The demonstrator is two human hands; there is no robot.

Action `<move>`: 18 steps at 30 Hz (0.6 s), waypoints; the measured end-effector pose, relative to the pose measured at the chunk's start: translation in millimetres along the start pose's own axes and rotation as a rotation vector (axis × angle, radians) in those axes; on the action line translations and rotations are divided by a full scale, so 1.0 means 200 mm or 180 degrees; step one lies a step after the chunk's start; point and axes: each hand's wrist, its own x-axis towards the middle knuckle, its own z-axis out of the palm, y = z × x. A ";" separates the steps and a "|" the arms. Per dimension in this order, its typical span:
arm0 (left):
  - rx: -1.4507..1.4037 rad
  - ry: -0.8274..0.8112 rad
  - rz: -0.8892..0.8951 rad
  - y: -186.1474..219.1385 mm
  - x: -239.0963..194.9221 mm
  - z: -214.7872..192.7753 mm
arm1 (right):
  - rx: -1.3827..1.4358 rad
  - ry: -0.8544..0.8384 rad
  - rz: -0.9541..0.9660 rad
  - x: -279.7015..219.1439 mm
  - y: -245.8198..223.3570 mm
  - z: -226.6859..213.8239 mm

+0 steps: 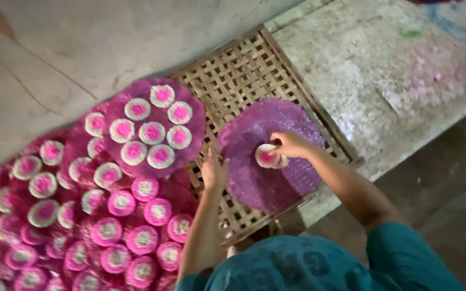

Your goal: The person picks up small, round, pink and white decorative items from a large pile and places them one by one onto a woven tray. They arrange the items in neat rows, creating a patterned layout on the tray.

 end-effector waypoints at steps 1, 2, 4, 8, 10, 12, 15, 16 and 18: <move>-0.1447 0.0138 -0.0055 -0.09 -0.06 -0.10 | 0.0404 -0.0026 -0.0048 0.03 0.03 -0.05; -0.2890 0.0318 -0.0108 -0.12 -0.12 -0.19 | 0.0809 -0.0057 -0.0086 0.04 0.05 -0.09; -0.5217 0.0880 -0.0153 -0.02 -0.15 -0.39 | 0.1399 0.0058 -0.0137 0.11 0.06 -0.29; -0.4096 0.1105 -0.0748 0.37 -0.33 -0.73 | 0.1275 0.0775 -0.0539 0.10 -0.06 -0.53; -0.3662 0.0633 -0.0756 0.66 -0.35 -0.83 | 0.0778 0.1228 -0.1659 0.09 -0.24 -0.51; -0.6757 -0.0329 0.0076 0.88 -0.32 -0.88 | 0.0363 0.1567 -0.3380 0.01 -0.39 -0.45; -0.7853 -0.0416 -0.0983 0.97 -0.24 -0.83 | -0.0675 0.0843 -0.3349 -0.11 -0.40 -0.51; -0.7757 -0.0356 -0.1069 0.97 -0.24 -0.78 | -0.0463 0.0964 -0.3268 -0.09 -0.40 -0.53; -0.7542 -0.0284 -0.1186 0.95 -0.16 -0.69 | -0.0059 0.1254 -0.3076 0.03 -0.37 -0.63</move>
